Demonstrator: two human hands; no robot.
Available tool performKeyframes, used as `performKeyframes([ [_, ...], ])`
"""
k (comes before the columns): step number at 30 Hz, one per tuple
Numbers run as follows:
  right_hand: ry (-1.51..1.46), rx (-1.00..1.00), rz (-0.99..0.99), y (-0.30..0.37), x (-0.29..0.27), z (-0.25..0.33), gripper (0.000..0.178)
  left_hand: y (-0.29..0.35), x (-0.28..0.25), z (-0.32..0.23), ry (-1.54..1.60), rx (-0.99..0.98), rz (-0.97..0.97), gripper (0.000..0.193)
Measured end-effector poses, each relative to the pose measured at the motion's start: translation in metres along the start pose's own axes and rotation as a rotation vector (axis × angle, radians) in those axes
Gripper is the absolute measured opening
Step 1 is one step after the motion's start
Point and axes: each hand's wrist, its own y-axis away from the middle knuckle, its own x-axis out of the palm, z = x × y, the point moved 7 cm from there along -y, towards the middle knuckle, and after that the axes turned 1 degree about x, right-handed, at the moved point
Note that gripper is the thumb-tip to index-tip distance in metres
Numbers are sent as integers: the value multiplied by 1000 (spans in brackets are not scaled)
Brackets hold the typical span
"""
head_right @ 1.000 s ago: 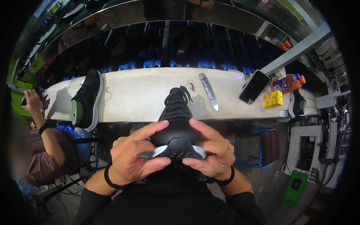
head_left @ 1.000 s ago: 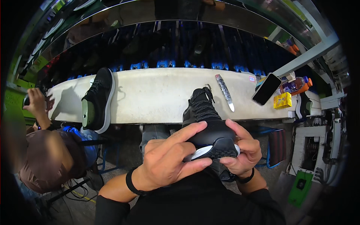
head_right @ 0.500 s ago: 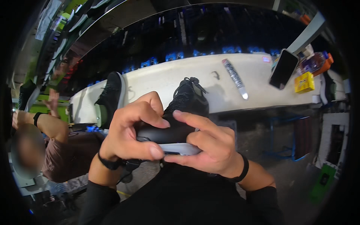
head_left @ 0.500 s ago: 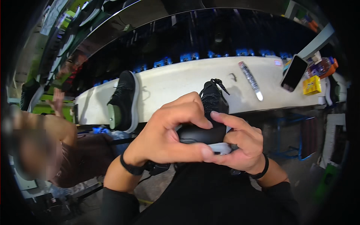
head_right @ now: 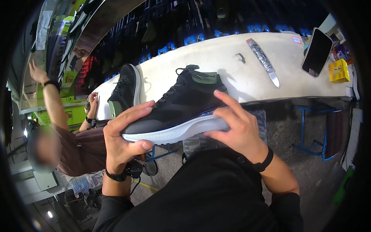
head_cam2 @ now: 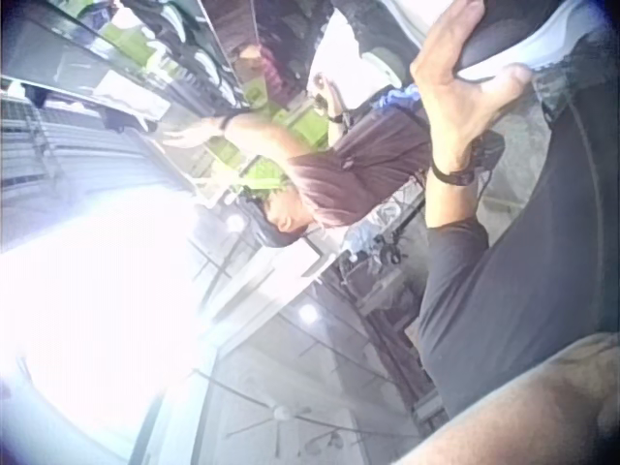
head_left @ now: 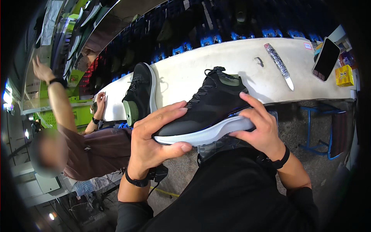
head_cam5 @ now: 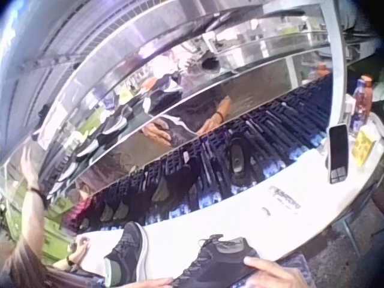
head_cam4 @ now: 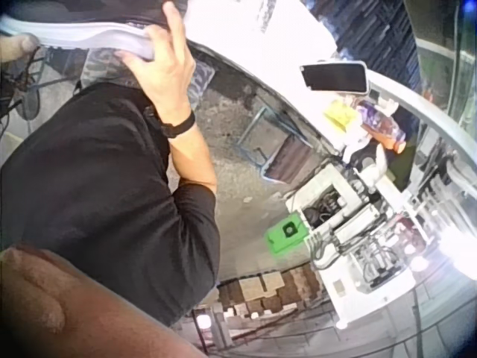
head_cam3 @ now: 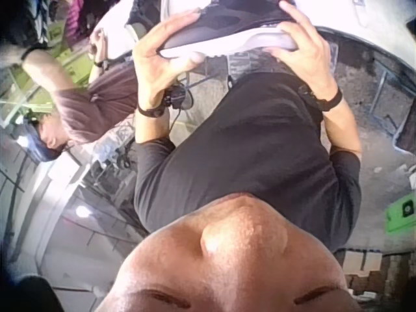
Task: Inspecting and cleaning shoe midsoles at a manufacturing station.
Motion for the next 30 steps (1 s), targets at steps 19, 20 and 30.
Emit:
performKeyframes([
  [19,321,-210,155,-10,46,24,46,32,50,95,-365,-435,273,106],
  [20,316,-212,158,-9,49,24,46,31,55,95,-366,-440,271,106],
  [30,262,-22,148,-11,19,14,52,-2,57,25,-563,-337,323,100],
])
